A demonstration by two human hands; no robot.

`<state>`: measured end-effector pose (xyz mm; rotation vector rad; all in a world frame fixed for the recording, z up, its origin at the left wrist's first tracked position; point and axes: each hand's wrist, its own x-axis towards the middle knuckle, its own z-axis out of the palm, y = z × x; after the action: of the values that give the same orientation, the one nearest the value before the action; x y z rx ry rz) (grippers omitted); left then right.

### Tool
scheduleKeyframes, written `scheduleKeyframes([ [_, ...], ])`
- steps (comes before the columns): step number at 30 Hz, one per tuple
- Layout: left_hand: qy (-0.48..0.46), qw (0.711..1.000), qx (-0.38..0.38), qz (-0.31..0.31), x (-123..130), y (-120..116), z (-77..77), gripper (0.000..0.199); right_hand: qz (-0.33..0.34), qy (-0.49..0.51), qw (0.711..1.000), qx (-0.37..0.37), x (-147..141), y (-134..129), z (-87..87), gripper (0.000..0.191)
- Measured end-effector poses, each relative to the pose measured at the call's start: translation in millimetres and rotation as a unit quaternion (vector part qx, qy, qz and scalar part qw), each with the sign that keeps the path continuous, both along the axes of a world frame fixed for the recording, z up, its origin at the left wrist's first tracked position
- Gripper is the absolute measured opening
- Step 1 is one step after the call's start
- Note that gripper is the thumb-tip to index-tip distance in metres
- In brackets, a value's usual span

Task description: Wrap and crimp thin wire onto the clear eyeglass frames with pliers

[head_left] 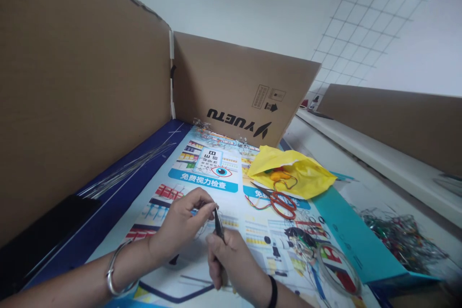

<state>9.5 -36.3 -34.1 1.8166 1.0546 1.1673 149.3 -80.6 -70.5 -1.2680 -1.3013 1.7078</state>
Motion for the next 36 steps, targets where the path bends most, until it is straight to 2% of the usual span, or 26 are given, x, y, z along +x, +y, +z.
scheduleKeyframes([
  [4, -0.05, 0.996, -0.065, -0.024, -1, 1, 1.8, 0.013, -0.015, -0.062, 0.998, 0.018, 2, 1, -0.2, 0.045],
  [8, -0.127, 0.979, -0.148, -0.054, 0, -1, 7.6, 0.013, -0.008, -0.095, 0.994, 0.056, 4, 1, 5.1, 0.041],
  [13, -0.178, 0.963, -0.195, -0.06, 3, -2, 11.1, 0.013, 0.003, -0.098, 0.994, 0.056, 5, 2, 8.6, 0.045],
  [17, -0.166, 0.966, -0.191, -0.057, 4, 1, 7.3, 0.014, 0.015, -0.084, 0.996, 0.03, 5, 3, 7.5, 0.054],
  [24, -0.143, 0.975, -0.162, -0.051, 3, 3, -2.1, 0.014, 0.019, -0.046, 0.998, 0.027, 5, 4, 3.8, 0.062],
  [36, -0.114, 0.982, -0.138, -0.053, 4, 4, -5.9, 0.016, 0.035, -0.062, 0.997, 0.032, 5, 4, 2.7, 0.06],
])
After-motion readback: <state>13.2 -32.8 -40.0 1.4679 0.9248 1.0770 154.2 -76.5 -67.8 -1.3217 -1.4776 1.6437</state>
